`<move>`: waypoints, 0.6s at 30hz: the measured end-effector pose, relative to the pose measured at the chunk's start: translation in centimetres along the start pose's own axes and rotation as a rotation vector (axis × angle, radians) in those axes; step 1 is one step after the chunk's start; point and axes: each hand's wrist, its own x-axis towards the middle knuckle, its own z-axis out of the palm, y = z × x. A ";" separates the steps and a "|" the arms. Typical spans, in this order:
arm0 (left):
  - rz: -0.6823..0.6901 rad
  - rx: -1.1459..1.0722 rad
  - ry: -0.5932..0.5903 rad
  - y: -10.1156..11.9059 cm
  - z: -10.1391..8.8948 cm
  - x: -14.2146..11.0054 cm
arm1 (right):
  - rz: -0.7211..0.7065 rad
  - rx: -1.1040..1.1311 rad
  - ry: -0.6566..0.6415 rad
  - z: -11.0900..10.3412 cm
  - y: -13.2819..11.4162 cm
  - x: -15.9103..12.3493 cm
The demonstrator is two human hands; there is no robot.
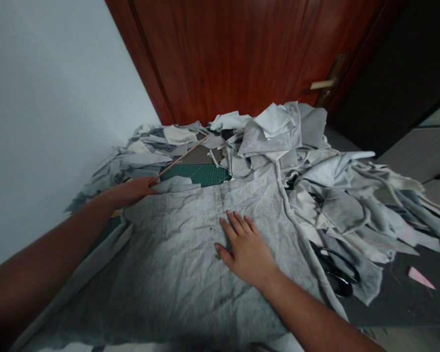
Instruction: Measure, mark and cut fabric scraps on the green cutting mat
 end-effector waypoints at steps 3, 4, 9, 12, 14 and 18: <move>-0.004 0.018 0.005 -0.3 -0.3 0.0 | -0.005 0.003 0.006 -0.1 0.0 0.0; -0.019 0.029 0.028 -0.6 -0.7 0.1 | -0.007 0.003 0.008 -0.1 0.0 0.0; -0.096 0.138 0.277 -2.7 -5.5 1.0 | -0.008 0.005 0.017 0.0 0.1 -0.1; -0.160 0.266 0.563 -4.2 -8.3 1.0 | -0.004 0.010 0.025 0.1 0.0 -0.1; -0.159 0.392 0.795 -4.8 -9.2 0.8 | 0.000 0.008 0.025 0.1 0.0 -0.1; -0.081 0.507 0.715 -4.3 -7.4 0.6 | 0.000 -0.001 0.017 0.1 0.1 -0.1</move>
